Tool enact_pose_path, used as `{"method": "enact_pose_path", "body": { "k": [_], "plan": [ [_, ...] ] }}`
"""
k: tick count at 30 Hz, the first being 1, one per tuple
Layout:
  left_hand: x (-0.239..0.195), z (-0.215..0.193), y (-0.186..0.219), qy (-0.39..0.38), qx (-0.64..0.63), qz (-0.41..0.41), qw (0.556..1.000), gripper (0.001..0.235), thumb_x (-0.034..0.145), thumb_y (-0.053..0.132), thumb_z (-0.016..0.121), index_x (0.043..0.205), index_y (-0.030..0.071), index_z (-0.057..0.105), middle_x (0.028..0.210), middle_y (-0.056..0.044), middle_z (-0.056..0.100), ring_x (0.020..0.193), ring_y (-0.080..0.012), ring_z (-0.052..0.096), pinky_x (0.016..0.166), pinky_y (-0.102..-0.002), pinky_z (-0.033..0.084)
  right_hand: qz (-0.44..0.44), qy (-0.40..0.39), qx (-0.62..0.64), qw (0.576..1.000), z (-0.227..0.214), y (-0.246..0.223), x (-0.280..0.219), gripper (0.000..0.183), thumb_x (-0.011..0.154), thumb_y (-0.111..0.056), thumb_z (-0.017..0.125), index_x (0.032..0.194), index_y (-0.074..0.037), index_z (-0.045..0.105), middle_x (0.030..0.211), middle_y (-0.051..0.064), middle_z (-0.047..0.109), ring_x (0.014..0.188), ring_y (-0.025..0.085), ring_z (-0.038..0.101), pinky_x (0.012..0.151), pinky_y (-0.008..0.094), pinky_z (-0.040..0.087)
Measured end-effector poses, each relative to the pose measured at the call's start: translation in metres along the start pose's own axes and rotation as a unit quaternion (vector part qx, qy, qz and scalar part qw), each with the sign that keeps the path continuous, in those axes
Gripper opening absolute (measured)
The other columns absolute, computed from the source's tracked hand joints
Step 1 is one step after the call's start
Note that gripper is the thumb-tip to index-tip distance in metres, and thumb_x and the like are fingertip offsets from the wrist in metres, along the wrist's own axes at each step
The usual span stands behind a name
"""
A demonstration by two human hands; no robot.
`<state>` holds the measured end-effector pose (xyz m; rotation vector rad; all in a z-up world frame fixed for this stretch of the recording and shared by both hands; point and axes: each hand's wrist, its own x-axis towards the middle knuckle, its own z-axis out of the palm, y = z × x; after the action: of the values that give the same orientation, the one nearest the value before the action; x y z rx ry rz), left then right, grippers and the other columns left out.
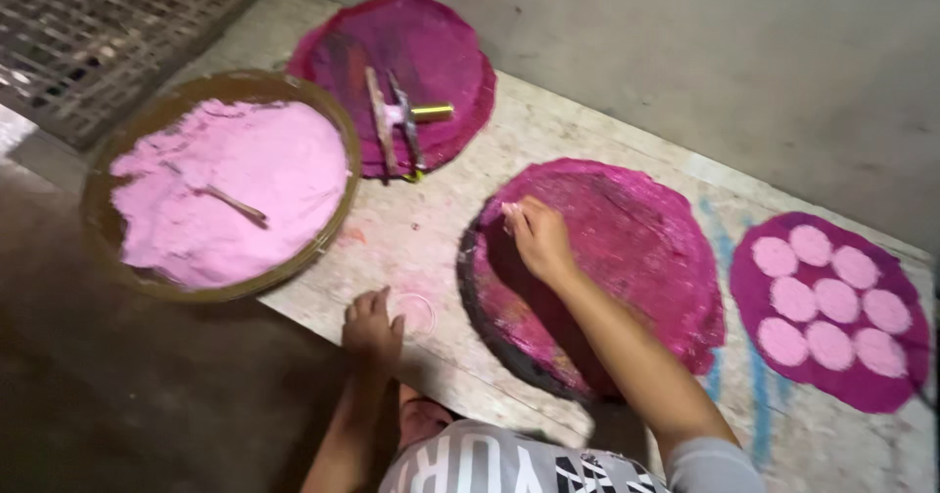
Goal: The person scoops pink dough from a bowl and uses a manual press to form round discs on a purple mat. They repeat this process, arranging the discs in rows.
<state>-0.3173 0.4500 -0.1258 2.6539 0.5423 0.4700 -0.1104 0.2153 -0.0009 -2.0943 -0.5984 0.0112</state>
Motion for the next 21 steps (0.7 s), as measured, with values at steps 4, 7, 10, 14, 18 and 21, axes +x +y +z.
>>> {"method": "enact_pose_path", "body": {
  "k": [4, 7, 10, 14, 18, 21],
  "plan": [
    [0.027, -0.021, -0.019, -0.126, -0.015, -0.008, 0.992, 0.035, 0.082, 0.024, 0.075, 0.114, 0.015, 0.064, 0.11, -0.012, 0.064, 0.103, -0.0354, 0.063, 0.086, -0.048, 0.053, -0.071, -0.034, -0.14, 0.987, 0.074, -0.037, 0.084, 0.085, 0.084, 0.0, 0.052, 0.164, -0.022, 0.034, 0.123, 0.021, 0.063, 0.113, 0.039, 0.063, 0.093, 0.046, 0.052],
    [0.036, -0.031, -0.023, -0.128, -0.048, 0.03, 0.99, 0.017, 0.084, 0.021, 0.073, 0.095, 0.012, 0.065, 0.095, -0.012, 0.068, 0.092, -0.0362, 0.066, 0.078, -0.05, 0.054, 0.044, -0.049, -0.254, 0.965, 0.133, -0.051, 0.14, 0.086, 0.09, -0.027, 0.064, 0.161, -0.013, 0.017, 0.145, 0.028, 0.043, 0.126, 0.046, 0.053, 0.098, 0.053, 0.047],
    [0.042, -0.033, -0.034, -0.113, -0.095, 0.034, 0.988, 0.012, 0.081, 0.018, 0.073, 0.086, 0.012, 0.064, 0.087, -0.012, 0.069, 0.083, -0.0364, 0.067, 0.072, -0.05, 0.054, 0.174, -0.069, -0.261, 0.947, 0.187, -0.05, 0.175, 0.1, 0.091, -0.045, 0.067, 0.162, -0.009, 0.005, 0.149, 0.033, 0.036, 0.121, 0.048, 0.055, 0.095, 0.056, 0.049],
    [0.05, -0.02, -0.053, -0.119, -0.175, -0.007, 0.977, 0.014, 0.082, 0.019, 0.075, 0.092, 0.012, 0.067, 0.085, -0.01, 0.074, 0.08, -0.0285, 0.071, 0.073, -0.042, 0.056, 0.228, -0.021, -0.295, 0.928, 0.202, -0.026, 0.191, 0.092, 0.093, -0.031, 0.062, 0.167, -0.006, 0.015, 0.142, 0.026, 0.053, 0.118, 0.042, 0.064, 0.085, 0.053, 0.057],
    [0.071, -0.003, -0.052, -0.192, -0.571, -0.09, 0.793, 0.028, 0.086, 0.008, 0.07, 0.113, 0.007, 0.064, 0.102, -0.009, 0.071, 0.092, -0.0155, 0.068, 0.081, -0.031, 0.054, 0.155, -0.062, -0.147, 0.975, 0.154, 0.002, 0.179, 0.059, 0.086, -0.03, 0.073, 0.136, -0.003, 0.058, 0.123, 0.017, 0.07, 0.109, 0.03, 0.069, 0.092, 0.041, 0.057],
    [0.075, -0.003, -0.036, -0.257, -0.718, -0.223, 0.608, 0.027, 0.1, 0.01, 0.06, 0.122, -0.005, 0.064, 0.106, -0.008, 0.069, 0.095, -0.0133, 0.064, 0.084, -0.027, 0.05, 0.133, -0.004, 0.194, 0.972, 0.093, 0.014, 0.134, 0.064, 0.083, -0.022, 0.074, 0.14, -0.001, 0.055, 0.115, 0.011, 0.069, 0.094, 0.019, 0.067, 0.082, 0.036, 0.056]
  ]
}}
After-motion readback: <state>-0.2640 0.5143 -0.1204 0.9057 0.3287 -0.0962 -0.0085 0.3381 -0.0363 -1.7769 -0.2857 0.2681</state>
